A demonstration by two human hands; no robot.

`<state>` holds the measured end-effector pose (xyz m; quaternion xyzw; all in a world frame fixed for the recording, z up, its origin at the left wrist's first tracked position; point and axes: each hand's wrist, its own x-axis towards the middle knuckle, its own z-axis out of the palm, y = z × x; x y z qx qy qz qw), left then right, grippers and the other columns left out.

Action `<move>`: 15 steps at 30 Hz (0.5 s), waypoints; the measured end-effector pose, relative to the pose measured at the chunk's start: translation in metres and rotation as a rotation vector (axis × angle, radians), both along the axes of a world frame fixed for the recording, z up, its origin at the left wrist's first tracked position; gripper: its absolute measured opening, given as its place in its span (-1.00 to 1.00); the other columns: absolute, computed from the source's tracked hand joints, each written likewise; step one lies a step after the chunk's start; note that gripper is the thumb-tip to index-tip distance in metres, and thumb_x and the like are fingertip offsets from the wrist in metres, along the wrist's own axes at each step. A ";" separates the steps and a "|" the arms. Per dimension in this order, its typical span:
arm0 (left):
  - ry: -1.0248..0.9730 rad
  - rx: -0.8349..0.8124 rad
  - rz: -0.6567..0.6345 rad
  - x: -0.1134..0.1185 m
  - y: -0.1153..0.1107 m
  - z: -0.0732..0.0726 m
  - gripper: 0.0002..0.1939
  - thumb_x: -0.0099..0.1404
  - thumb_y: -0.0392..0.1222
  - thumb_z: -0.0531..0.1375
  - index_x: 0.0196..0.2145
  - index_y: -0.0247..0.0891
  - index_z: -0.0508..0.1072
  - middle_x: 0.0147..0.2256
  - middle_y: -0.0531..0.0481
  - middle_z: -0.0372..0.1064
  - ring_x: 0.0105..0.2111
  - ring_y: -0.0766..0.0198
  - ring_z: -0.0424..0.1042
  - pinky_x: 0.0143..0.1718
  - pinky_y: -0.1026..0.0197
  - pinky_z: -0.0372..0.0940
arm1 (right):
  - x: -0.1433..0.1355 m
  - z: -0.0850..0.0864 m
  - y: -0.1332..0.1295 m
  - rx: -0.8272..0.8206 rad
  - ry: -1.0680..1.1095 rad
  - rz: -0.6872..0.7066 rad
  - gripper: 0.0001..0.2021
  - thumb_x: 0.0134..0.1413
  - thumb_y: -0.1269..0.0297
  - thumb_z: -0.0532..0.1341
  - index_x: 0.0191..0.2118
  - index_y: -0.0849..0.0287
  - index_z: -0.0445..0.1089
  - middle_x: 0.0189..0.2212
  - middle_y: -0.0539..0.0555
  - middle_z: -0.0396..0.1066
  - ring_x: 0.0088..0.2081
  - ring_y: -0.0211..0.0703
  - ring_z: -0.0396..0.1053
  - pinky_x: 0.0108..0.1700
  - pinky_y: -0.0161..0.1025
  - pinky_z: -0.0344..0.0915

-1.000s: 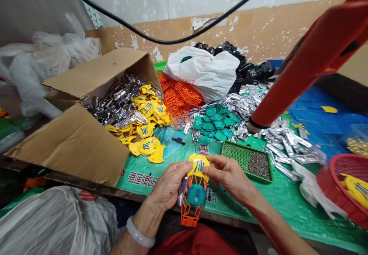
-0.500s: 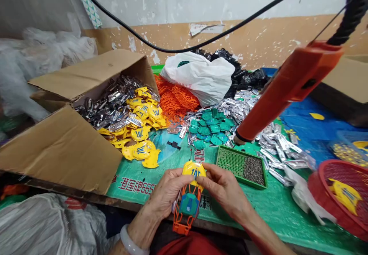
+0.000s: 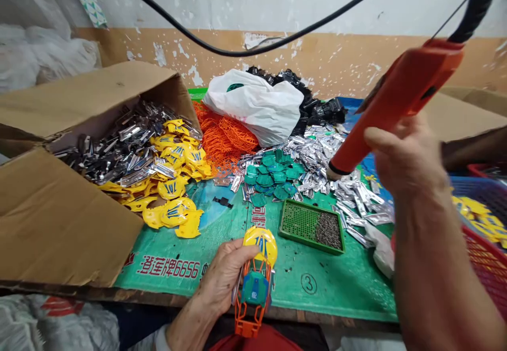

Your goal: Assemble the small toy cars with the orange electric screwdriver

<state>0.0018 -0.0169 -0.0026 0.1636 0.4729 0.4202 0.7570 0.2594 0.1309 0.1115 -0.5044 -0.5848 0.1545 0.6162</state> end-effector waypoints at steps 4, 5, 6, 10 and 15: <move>-0.028 -0.036 0.001 0.003 0.000 -0.003 -0.77 -0.07 -0.17 0.36 -0.48 -0.38 0.50 -0.63 -0.04 0.44 -0.65 0.31 0.39 -0.61 0.33 0.29 | -0.028 -0.003 0.017 -0.173 0.379 0.233 -0.66 -0.44 0.45 0.43 -0.39 0.19 0.40 -0.41 0.04 0.41 -0.40 -0.23 0.32 -0.30 -0.15 0.28; -0.040 -0.044 -0.002 0.003 0.001 -0.004 -0.78 -0.08 -0.18 0.37 -0.49 -0.38 0.50 -0.64 -0.03 0.44 -0.65 0.31 0.39 -0.60 0.32 0.30 | -0.035 -0.005 0.014 -0.195 0.404 0.243 -0.65 -0.46 0.46 0.43 -0.38 0.17 0.41 -0.44 0.01 0.41 -0.41 -0.23 0.32 -0.32 -0.17 0.27; -0.050 -0.051 -0.008 0.003 0.001 -0.004 -0.78 -0.08 -0.18 0.37 -0.49 -0.38 0.50 -0.64 -0.03 0.44 -0.65 0.31 0.40 -0.59 0.32 0.30 | -0.041 -0.007 0.008 -0.213 0.416 0.262 -0.63 -0.47 0.45 0.43 -0.36 0.17 0.42 -0.45 0.00 0.41 -0.41 -0.22 0.33 -0.34 -0.18 0.27; -0.056 -0.067 -0.029 0.002 0.001 -0.004 -0.77 -0.06 -0.18 0.36 -0.46 -0.40 0.51 -0.61 -0.05 0.45 -0.64 0.32 0.40 -0.57 0.32 0.31 | -0.059 -0.021 -0.024 -0.282 0.367 0.370 -0.58 -0.44 0.38 0.43 -0.27 0.15 0.44 -0.39 0.00 0.45 -0.35 -0.15 0.39 -0.37 -0.20 0.29; -0.013 -0.053 -0.045 0.003 -0.001 -0.004 -0.75 0.00 -0.16 0.34 -0.38 -0.40 0.53 -0.56 -0.07 0.48 -0.61 0.33 0.41 -0.57 0.34 0.29 | -0.078 -0.046 -0.052 -0.305 0.358 0.242 -0.70 -0.35 0.31 0.43 -0.37 0.14 0.43 -0.51 -0.03 0.42 -0.51 -0.21 0.34 -0.44 -0.17 0.31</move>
